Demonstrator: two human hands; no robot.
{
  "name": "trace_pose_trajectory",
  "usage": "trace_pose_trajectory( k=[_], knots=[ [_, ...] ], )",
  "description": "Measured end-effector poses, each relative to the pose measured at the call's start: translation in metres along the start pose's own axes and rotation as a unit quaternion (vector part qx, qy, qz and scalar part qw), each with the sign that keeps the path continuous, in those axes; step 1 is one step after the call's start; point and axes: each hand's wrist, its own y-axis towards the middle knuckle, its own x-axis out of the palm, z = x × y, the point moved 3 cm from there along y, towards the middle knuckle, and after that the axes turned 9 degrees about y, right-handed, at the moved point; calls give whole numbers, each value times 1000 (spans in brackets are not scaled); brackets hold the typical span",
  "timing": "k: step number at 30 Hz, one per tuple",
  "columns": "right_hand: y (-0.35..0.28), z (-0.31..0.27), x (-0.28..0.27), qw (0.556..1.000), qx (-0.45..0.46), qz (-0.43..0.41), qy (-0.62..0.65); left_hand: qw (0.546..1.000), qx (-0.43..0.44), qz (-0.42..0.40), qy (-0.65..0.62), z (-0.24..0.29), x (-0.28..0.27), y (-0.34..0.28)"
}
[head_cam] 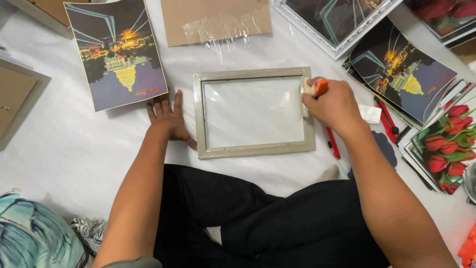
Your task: Assembling a picture frame by inserting a print and applying sealant to the back with a brush
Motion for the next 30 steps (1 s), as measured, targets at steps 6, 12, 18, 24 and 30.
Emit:
trace_pose_trajectory(
  k=[6, 12, 18, 24, 30],
  knots=[
    [-17, -3, 7, 980, 77, -145, -113, 1000, 3, -3, -1, 0, -1, -2],
    [2, -10, -6, 999, 23, 37, 12, 1000, 2, 6, -10, 0, -5, -7],
    [-19, -6, 24, 980, 59, -150, -116, 1000, 11, 1, -26, 3, -18, -24],
    [-35, -109, 46, 956, 51, -182, 225, 999, 19, 15, -27, -1, -5, -9],
    [-6, -126, 120, 932, 38, -77, 353, 999, 29, 24, -39, -1, -13, -23]
  ],
)
